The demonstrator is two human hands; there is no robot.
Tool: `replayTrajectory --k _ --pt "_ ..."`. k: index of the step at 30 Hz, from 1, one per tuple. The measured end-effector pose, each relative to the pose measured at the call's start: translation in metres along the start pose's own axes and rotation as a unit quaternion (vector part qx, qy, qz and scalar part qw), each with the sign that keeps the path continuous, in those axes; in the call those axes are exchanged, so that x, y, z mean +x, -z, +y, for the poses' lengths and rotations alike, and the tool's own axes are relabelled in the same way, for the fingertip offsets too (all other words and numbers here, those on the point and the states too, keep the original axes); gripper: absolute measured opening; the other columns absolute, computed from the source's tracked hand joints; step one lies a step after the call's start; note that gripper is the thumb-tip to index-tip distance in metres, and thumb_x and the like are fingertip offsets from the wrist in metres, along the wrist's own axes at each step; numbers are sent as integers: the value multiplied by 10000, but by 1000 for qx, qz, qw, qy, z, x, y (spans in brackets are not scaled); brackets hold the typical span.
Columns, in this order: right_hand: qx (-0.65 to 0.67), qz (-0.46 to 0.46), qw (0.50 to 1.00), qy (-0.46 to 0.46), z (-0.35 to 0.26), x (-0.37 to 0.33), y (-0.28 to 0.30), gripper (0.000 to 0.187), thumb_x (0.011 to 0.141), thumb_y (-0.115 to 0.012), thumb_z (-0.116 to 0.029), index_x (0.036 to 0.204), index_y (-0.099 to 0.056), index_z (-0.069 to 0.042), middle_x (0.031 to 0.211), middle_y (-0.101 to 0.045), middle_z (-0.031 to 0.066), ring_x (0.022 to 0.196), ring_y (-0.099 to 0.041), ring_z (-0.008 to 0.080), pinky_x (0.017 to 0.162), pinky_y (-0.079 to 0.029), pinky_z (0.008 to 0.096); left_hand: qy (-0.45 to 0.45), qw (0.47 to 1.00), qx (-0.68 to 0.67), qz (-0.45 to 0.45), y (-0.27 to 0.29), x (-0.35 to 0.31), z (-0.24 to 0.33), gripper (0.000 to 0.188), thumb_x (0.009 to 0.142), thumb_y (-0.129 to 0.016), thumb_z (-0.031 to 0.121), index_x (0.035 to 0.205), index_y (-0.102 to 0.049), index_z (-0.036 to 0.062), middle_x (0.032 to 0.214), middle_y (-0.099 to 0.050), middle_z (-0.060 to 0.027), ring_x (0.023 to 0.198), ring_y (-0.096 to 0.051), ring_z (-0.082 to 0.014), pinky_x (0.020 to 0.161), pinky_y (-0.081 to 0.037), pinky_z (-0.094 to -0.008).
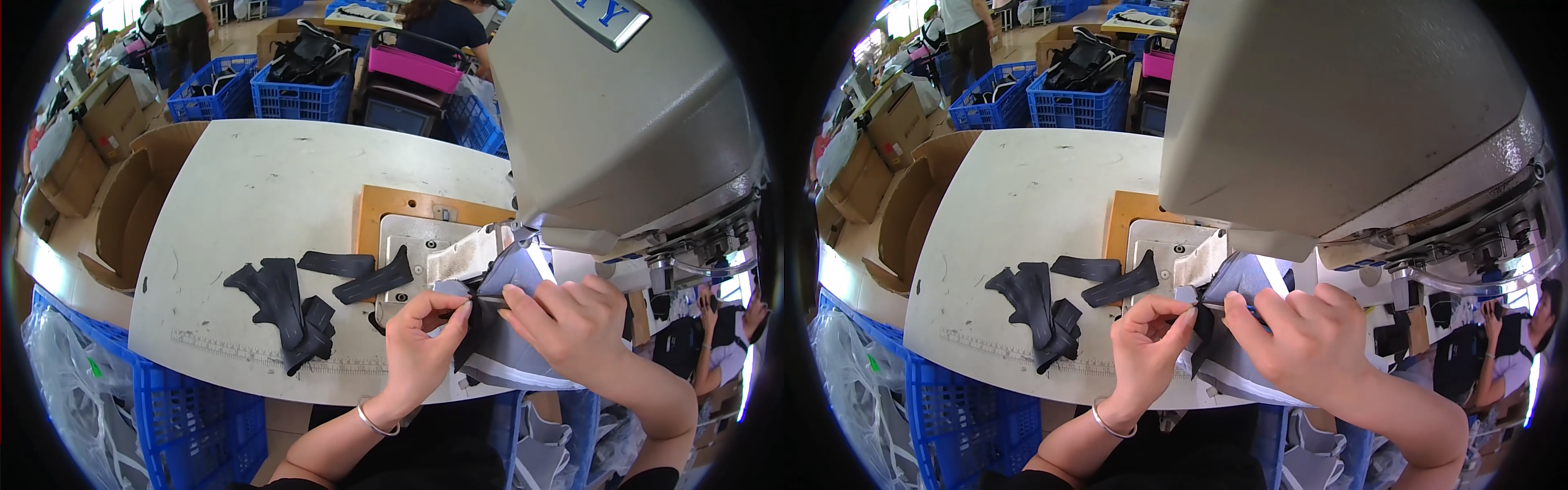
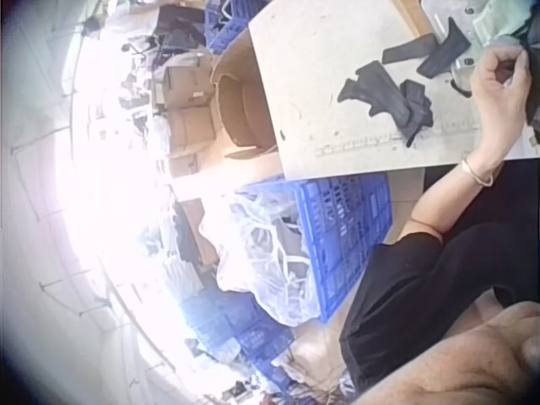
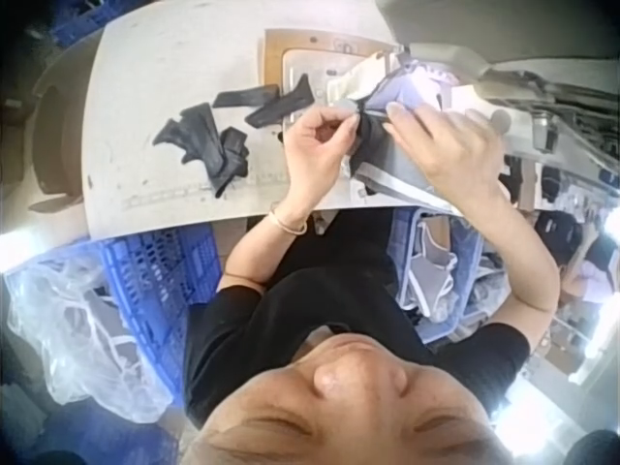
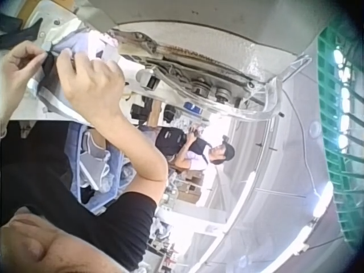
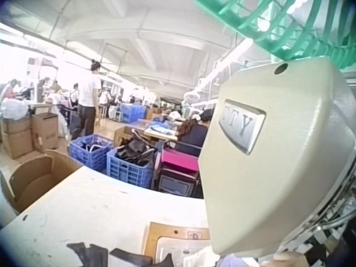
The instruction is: Sewing components of a shoe upper together using an industrial sewing machine.
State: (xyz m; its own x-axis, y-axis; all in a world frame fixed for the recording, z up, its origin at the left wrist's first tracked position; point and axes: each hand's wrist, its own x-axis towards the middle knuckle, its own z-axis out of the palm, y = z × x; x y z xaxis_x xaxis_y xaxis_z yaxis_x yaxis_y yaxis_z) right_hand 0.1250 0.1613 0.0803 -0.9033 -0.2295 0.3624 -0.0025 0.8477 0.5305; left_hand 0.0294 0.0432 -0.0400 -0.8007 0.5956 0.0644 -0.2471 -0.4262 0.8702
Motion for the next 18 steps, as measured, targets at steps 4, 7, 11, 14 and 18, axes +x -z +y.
replayTrajectory --k 4,7,11,14,18 --pt "-16 -5 1000 24 1 3 2 162 724 -718 -173 885 -715 -165 649 -485 -77 511 -401 86 512 -278 258 -2 1000 6 0 1 0 0 65 890 -696 20 925 -662 -23 802 -649 8 692 -577 -23 619 -457 -172" --pt "-30 11 999 32 0 5 0 123 748 -692 -158 870 -708 -164 640 -465 -75 515 -389 86 519 -276 258 -16 1000 16 3 -1 0 1 63 891 -696 21 921 -660 -22 801 -646 11 689 -574 -21 617 -453 -171" --pt "-36 -7 999 37 -2 8 4 107 745 -694 -153 852 -700 -161 629 -439 -73 512 -387 87 517 -278 257 -17 999 36 -12 3 -1 -2 79 905 -678 31 961 -660 -22 857 -676 -16 796 -650 -67 705 -513 -204" --pt "-46 -3 998 35 -2 9 6 96 747 -692 -151 842 -696 -159 624 -424 -68 511 -386 87 513 -279 256 9 999 27 -17 5 0 -1 81 905 -678 34 964 -660 -20 851 -676 -13 788 -649 -65 696 -512 -203" --pt "-45 -4 998 41 -2 10 5 89 751 -692 -148 840 -694 -155 623 -424 -64 510 -387 84 507 -273 256 2 999 31 -15 5 0 -1 82 906 -679 37 964 -660 -17 847 -676 -12 772 -646 -62 685 -508 -200"
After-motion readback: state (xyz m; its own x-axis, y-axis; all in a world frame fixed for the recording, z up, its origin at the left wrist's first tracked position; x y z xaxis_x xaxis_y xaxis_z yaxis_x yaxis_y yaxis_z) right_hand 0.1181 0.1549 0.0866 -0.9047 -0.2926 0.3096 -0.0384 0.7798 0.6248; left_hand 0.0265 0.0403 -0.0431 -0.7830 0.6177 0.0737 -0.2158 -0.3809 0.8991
